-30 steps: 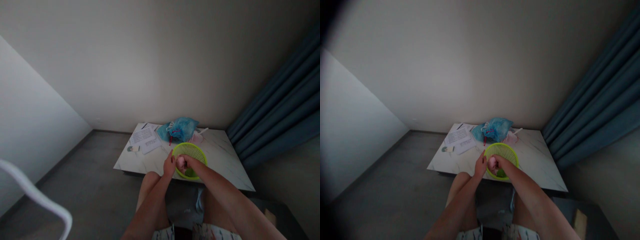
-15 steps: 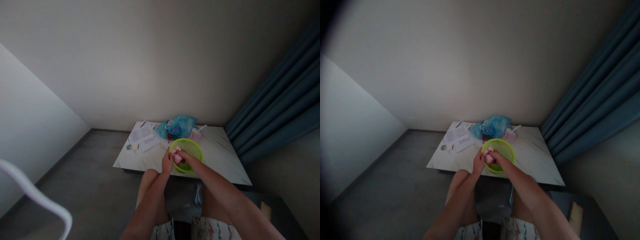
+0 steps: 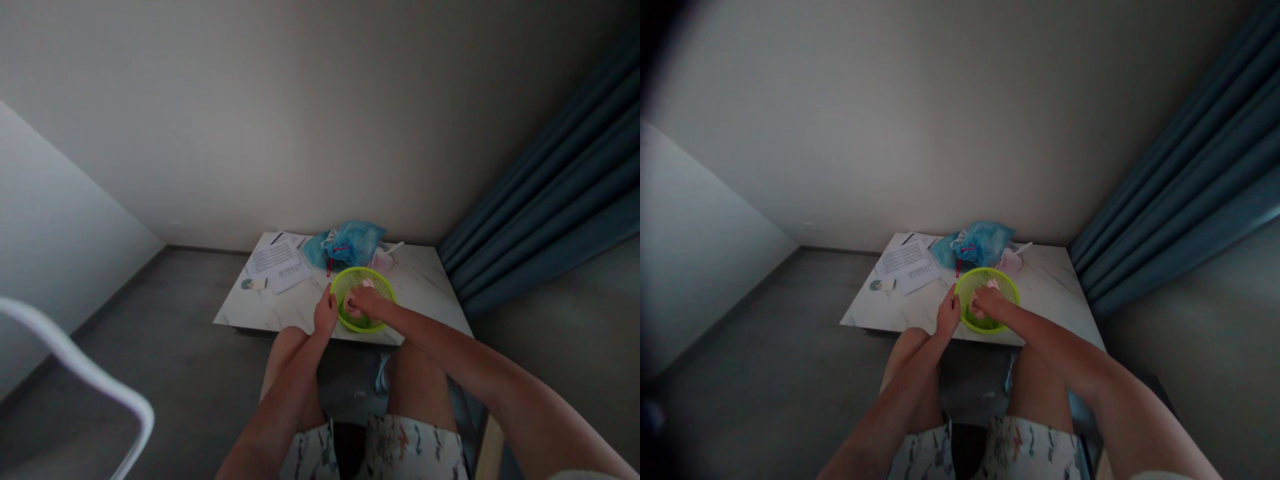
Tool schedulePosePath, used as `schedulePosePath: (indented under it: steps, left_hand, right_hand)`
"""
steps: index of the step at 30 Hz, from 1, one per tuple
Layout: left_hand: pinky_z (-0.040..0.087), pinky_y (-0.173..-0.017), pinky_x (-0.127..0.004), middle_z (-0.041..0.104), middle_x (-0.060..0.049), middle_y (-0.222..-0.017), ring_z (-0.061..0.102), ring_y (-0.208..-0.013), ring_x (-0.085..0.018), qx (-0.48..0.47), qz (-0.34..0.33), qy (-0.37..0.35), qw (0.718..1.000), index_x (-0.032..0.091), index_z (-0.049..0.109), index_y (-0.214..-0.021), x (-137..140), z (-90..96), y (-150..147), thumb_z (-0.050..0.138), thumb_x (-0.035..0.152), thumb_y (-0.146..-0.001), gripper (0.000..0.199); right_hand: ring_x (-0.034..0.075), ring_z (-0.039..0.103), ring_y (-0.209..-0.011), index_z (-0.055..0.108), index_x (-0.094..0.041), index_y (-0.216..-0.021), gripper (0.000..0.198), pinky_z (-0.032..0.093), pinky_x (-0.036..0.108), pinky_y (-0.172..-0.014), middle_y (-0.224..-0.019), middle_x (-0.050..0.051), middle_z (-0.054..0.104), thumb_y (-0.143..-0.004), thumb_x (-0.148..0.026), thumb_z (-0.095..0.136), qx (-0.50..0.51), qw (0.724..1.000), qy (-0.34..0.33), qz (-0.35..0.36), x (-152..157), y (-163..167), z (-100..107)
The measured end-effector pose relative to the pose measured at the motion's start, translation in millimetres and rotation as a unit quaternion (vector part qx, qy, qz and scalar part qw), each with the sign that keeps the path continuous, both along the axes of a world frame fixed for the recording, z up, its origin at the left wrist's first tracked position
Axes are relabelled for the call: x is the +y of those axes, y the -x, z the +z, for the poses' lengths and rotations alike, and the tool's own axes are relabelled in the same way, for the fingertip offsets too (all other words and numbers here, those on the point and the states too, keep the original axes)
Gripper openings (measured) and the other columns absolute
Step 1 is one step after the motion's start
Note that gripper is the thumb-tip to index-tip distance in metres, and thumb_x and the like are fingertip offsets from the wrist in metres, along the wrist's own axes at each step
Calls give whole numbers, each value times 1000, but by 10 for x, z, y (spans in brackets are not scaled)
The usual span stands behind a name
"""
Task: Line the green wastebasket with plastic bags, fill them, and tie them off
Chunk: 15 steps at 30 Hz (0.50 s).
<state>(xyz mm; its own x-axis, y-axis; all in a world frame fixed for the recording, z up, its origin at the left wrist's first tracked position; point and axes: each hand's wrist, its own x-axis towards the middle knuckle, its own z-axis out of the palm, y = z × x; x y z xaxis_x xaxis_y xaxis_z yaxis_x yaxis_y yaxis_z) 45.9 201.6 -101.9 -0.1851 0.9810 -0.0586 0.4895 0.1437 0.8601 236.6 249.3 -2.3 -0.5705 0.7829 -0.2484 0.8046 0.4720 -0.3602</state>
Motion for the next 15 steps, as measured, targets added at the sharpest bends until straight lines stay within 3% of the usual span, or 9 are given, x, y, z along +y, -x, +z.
schedulePosePath:
  steps: [2,4,6,8,11,13,15]
  left_hand:
    - [52,-124,-39,67,-12,-166,68,-149,-28,2,1,12,1000,24,48,-177,16,43,-1,38,47,-120,62]
    - [55,-120,-43,71,-15,-160,71,-145,-31,12,-5,37,999,25,47,-178,35,91,14,35,54,-120,66]
    - [57,-114,-49,77,-19,-149,76,-136,-36,35,-18,75,996,24,45,-178,47,142,53,32,61,-119,71]
    - [58,-110,-53,81,-23,-139,79,-129,-39,60,-10,89,994,22,49,-175,36,196,113,30,66,-118,75]
    - [58,-110,-53,81,-22,-134,78,-127,-38,38,34,-13,999,19,62,-159,-39,290,221,27,72,-116,76]
    - [59,-112,-50,79,-21,-136,76,-130,-36,-42,19,-116,992,19,66,-151,-124,374,283,29,80,-113,81]
    - [60,-114,-49,76,-21,-144,72,-138,-36,-128,-17,-185,974,18,65,-153,-218,485,341,35,87,-108,88]
  right_hand:
    - [35,65,-132,84,-20,-109,23,51,49,-117,-137,15,74,-92,-7,75,-30,997,-64,29,8,-92,112]
    - [36,63,-134,82,-26,-128,47,51,48,-114,-144,14,70,-85,-8,79,-29,991,-133,19,-32,-202,262]
    - [35,63,-131,77,-29,-142,63,54,46,-111,-146,13,66,-81,-11,82,34,984,-168,-39,-110,-297,403]
    - [32,66,-126,72,-27,-149,65,57,44,-107,-144,14,64,-85,-16,78,159,964,-186,-106,-208,-329,497]
    - [30,69,-120,71,-23,-147,55,59,44,-105,-132,13,66,-92,-21,72,387,876,-211,-194,-352,-166,547]
    - [30,69,-119,71,-24,-141,44,59,46,-108,-125,11,69,-97,-25,69,502,806,-206,-236,-438,99,546]
    - [28,70,-118,68,-25,-137,34,59,45,-110,-124,9,72,-104,-31,64,585,754,-163,-252,-514,456,529]
